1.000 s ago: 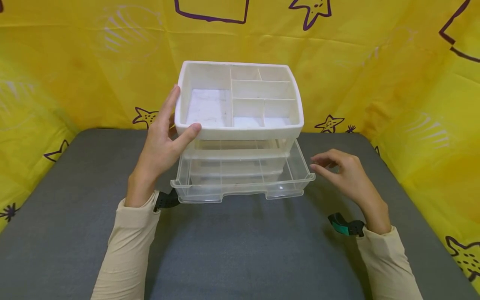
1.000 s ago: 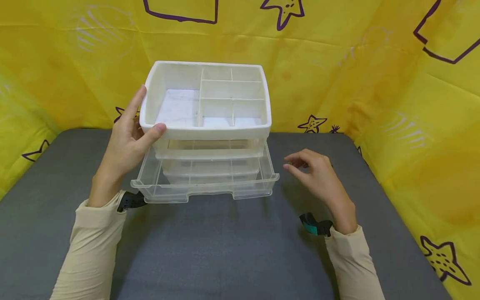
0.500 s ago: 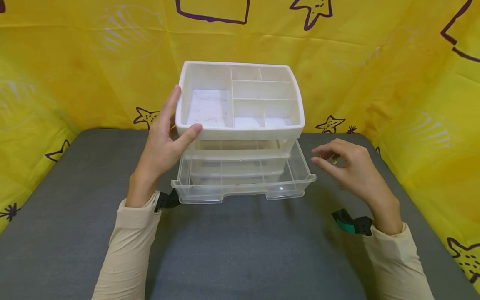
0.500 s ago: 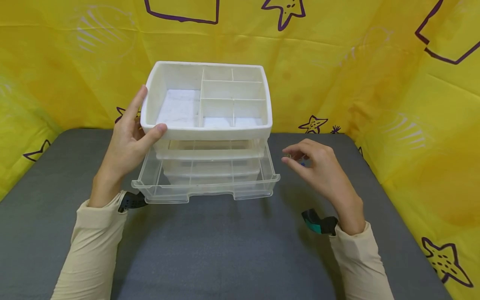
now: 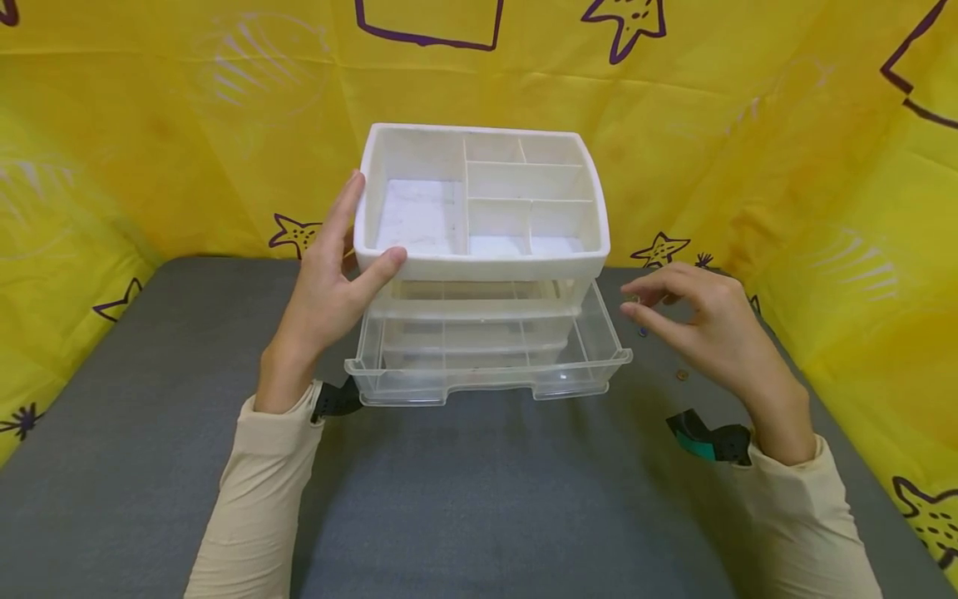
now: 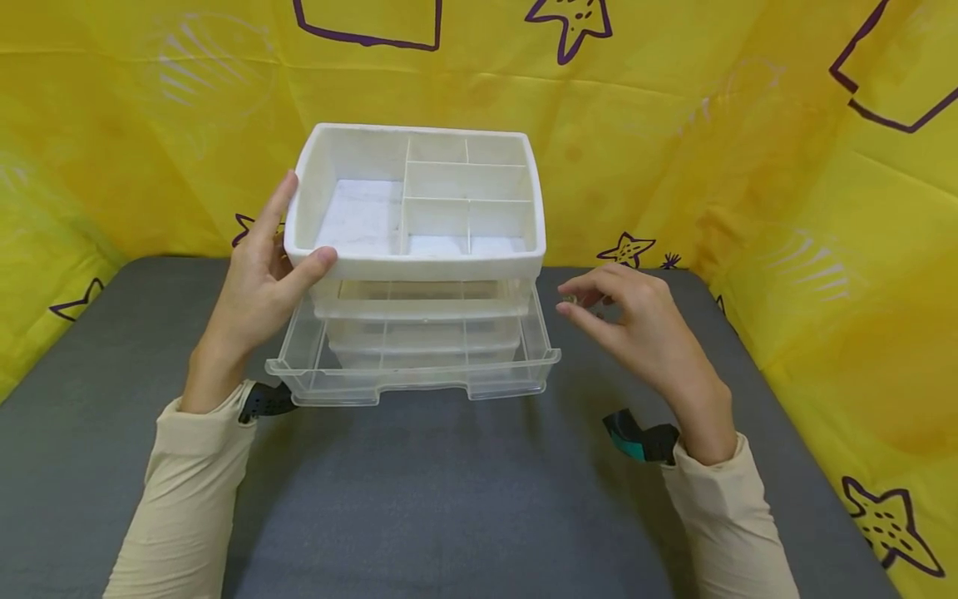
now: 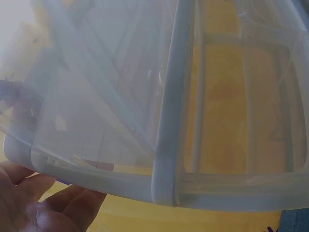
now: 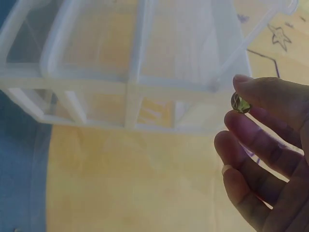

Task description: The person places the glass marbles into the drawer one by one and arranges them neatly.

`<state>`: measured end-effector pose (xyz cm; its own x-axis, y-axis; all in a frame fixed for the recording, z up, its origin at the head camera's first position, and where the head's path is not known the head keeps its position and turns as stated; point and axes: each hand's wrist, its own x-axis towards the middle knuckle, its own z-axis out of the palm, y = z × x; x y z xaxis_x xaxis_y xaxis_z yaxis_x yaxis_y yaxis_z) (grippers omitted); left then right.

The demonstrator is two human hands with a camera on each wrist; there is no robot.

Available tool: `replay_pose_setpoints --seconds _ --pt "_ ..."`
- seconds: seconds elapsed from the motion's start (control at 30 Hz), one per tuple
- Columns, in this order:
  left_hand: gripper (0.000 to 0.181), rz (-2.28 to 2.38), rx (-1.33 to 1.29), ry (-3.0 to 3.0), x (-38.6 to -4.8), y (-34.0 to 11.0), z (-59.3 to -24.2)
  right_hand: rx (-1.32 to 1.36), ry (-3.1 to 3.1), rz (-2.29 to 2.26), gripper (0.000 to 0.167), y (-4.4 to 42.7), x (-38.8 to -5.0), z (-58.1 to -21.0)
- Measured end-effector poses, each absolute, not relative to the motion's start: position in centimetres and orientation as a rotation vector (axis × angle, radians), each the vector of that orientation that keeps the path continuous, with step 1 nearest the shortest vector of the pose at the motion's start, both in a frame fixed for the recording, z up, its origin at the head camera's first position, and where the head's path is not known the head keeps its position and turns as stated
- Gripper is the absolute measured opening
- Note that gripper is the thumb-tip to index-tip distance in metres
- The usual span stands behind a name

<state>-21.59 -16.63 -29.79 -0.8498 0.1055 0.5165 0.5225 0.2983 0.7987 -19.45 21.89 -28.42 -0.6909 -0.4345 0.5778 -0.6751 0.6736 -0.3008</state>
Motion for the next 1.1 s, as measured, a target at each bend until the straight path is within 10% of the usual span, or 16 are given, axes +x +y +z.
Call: replay_pose_setpoints --seconds 1.1 --pt "0.079 -1.560 -0.578 -2.197 -21.7 -16.6 -29.9 1.181 -2.469 0.692 0.029 17.6 -19.1 -25.6"
